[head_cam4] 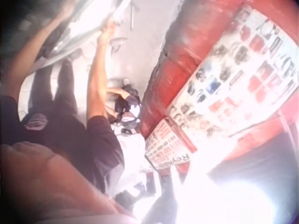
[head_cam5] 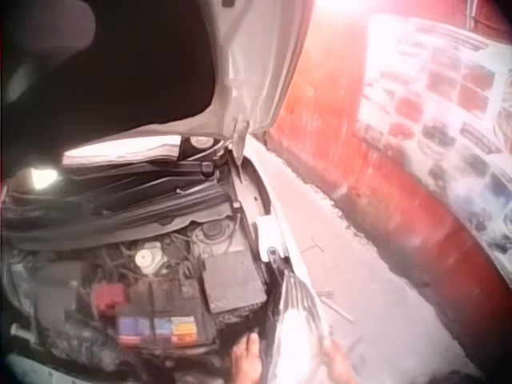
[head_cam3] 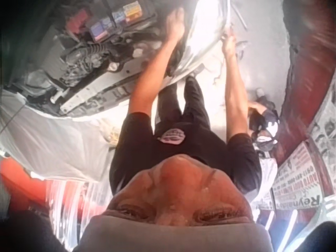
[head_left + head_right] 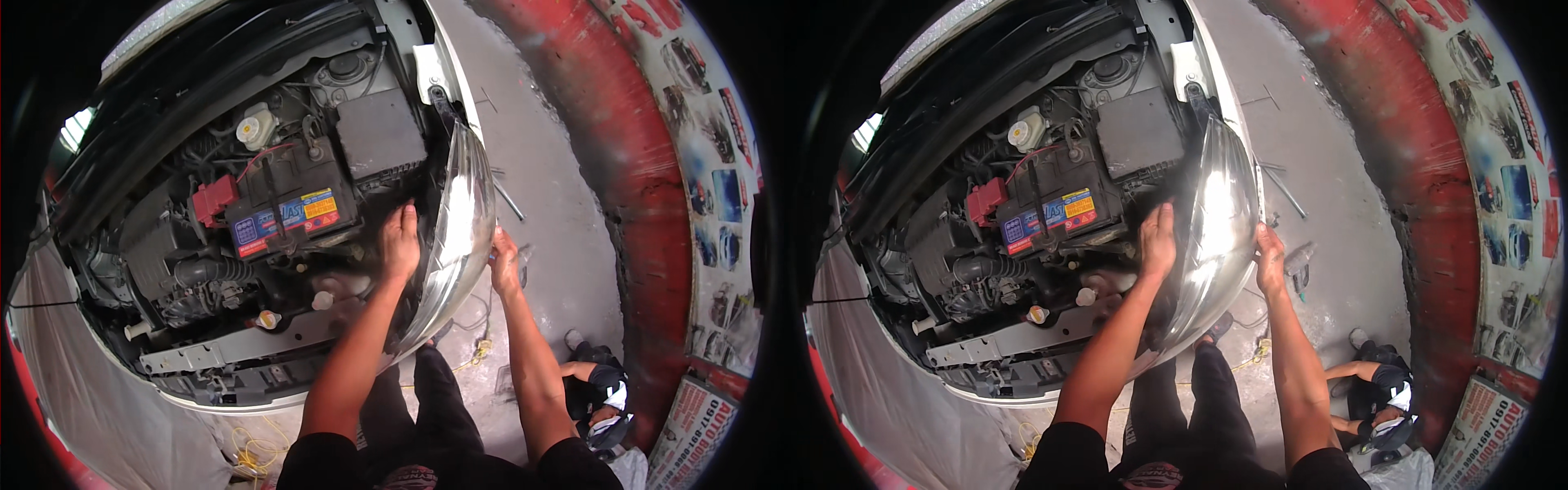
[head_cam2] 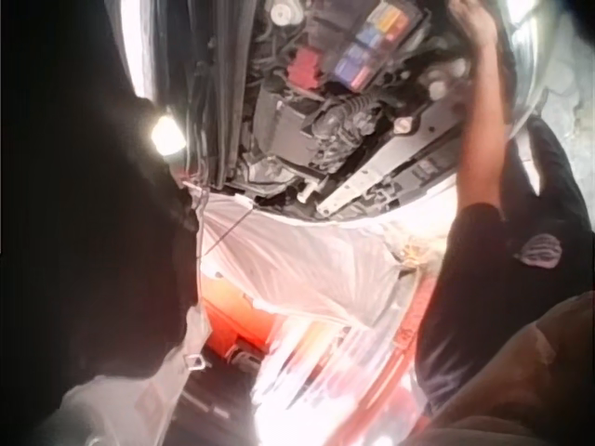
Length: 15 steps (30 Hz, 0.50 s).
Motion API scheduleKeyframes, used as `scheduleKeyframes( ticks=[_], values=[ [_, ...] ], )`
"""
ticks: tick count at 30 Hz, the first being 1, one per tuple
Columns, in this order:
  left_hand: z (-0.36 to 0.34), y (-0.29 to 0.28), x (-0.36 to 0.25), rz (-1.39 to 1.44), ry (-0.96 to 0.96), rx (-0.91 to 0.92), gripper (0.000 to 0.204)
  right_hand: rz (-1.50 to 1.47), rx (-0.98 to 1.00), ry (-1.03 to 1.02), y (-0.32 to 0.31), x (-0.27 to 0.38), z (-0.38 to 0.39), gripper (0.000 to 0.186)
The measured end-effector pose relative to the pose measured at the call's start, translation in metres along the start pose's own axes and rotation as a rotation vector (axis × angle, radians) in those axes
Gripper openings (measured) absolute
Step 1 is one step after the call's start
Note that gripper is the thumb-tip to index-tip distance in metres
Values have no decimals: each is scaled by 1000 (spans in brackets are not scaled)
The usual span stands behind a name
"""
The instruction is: The person fits a headlight onto the front of a car, closes the hood to check its alignment, opens the hood, and removes the headlight assembly from the car by hand.
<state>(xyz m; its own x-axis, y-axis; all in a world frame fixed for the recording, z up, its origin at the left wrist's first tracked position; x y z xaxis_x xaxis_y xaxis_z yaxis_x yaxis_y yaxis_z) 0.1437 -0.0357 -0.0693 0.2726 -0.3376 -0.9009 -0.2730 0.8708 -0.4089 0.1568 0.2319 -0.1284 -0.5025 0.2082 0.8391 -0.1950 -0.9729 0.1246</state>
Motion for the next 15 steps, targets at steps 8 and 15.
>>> scheduleKeyframes(
  ticks=[8, 15],
  values=[
    [-7, -1, -2, 43, 9, -19, 47, 22, -27, 50, -13, -10, -10, 57],
    [2, -5, 5, 3, -124, -4, 62, 4, 51, -3, -7, -8, -7, 71]
  ],
)
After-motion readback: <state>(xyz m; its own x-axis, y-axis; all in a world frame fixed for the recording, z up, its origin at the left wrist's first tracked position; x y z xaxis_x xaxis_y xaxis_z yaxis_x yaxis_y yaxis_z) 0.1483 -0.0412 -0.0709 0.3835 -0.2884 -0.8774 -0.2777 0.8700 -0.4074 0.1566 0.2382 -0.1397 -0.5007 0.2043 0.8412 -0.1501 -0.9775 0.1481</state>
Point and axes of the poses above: each hand's wrist, its own z-axis away from the middle knuckle, its own y-axis out of the palm, x = y × z, the point moved 8 cm from there along -z, towards the middle knuckle, and after that the axes turned 9 degrees about -z, right-handed, at the moved point
